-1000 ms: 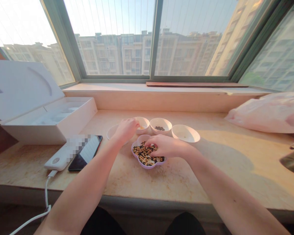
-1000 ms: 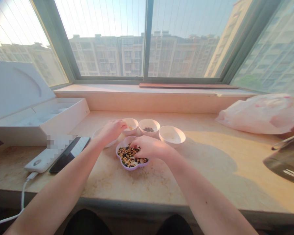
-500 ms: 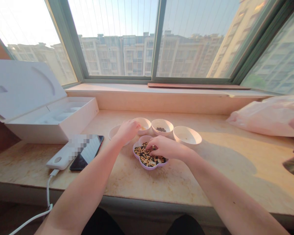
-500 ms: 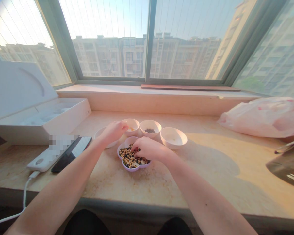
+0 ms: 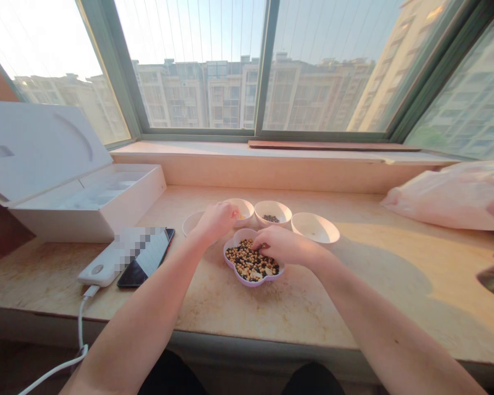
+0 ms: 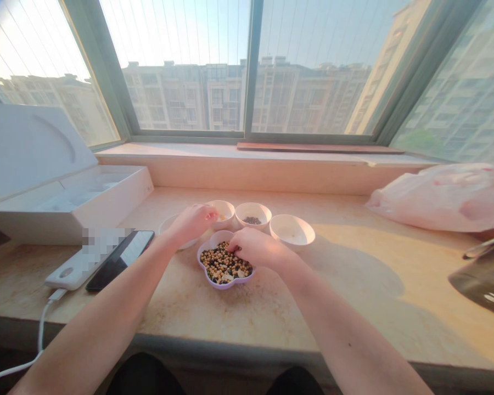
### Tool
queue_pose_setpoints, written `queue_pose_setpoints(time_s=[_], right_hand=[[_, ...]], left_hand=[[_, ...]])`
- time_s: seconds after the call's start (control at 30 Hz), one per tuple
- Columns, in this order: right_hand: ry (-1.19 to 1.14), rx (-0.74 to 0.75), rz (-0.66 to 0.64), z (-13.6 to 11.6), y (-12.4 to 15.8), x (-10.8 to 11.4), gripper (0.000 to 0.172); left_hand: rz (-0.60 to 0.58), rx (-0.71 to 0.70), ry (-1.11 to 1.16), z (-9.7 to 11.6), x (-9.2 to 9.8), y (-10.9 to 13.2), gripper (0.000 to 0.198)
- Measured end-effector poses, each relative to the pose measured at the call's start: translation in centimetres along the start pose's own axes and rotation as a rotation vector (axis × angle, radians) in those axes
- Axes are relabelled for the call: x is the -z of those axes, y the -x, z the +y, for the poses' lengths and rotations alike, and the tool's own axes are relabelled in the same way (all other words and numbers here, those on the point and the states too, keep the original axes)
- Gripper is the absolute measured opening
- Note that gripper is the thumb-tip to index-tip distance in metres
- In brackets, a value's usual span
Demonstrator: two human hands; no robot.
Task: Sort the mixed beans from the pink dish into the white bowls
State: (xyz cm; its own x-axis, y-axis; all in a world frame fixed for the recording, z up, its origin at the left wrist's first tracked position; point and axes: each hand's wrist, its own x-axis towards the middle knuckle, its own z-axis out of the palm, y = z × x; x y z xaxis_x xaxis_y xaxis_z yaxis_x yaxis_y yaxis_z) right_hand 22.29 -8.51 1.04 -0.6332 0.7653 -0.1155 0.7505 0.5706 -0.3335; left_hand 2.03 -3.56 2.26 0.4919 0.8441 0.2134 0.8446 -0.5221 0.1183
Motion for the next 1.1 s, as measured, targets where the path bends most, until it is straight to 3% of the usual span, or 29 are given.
queue_pose_setpoints(time_s=[0.2, 0.4, 0.57, 0.63, 0.7, 0.87, 1.1], right_hand=[[0.018, 0.008, 0.012, 0.1, -0.2, -0.3, 0.029], [-0.115, -0.023, 0.156, 0.1, 0.3, -0.1, 0.027], [-0.236, -0.133, 0.465, 1.7, 0.9, 1.6, 0.018], [-0.196, -0.207, 0.614, 3.1, 1.0, 2.1, 0.018], [-0.133, -0.288, 0.678, 4.7, 1.0, 2.3, 0.015], [-0.071, -0.427, 0.625, 6.9, 0.6, 1.8, 0.016], [0.024, -0.477, 0.583, 6.8, 0.4, 1.2, 0.022]], left_hand=[[0.0, -0.03, -0.003, 0.1, 0.1, 0.0, 0.032], [0.022, -0.049, 0.077, 0.0, 0.2, 0.1, 0.03], [0.024, -0.145, 0.133, 0.5, 0.4, 0.1, 0.025], [-0.031, -0.21, 0.151, 1.0, 0.4, 0.3, 0.025], [-0.117, -0.261, 0.172, 1.6, 0.4, 0.6, 0.026], [-0.341, -0.386, 0.119, 3.3, 0.5, 1.4, 0.03], [-0.47, -0.429, 0.061, 4.0, 0.8, 1.6, 0.028]])
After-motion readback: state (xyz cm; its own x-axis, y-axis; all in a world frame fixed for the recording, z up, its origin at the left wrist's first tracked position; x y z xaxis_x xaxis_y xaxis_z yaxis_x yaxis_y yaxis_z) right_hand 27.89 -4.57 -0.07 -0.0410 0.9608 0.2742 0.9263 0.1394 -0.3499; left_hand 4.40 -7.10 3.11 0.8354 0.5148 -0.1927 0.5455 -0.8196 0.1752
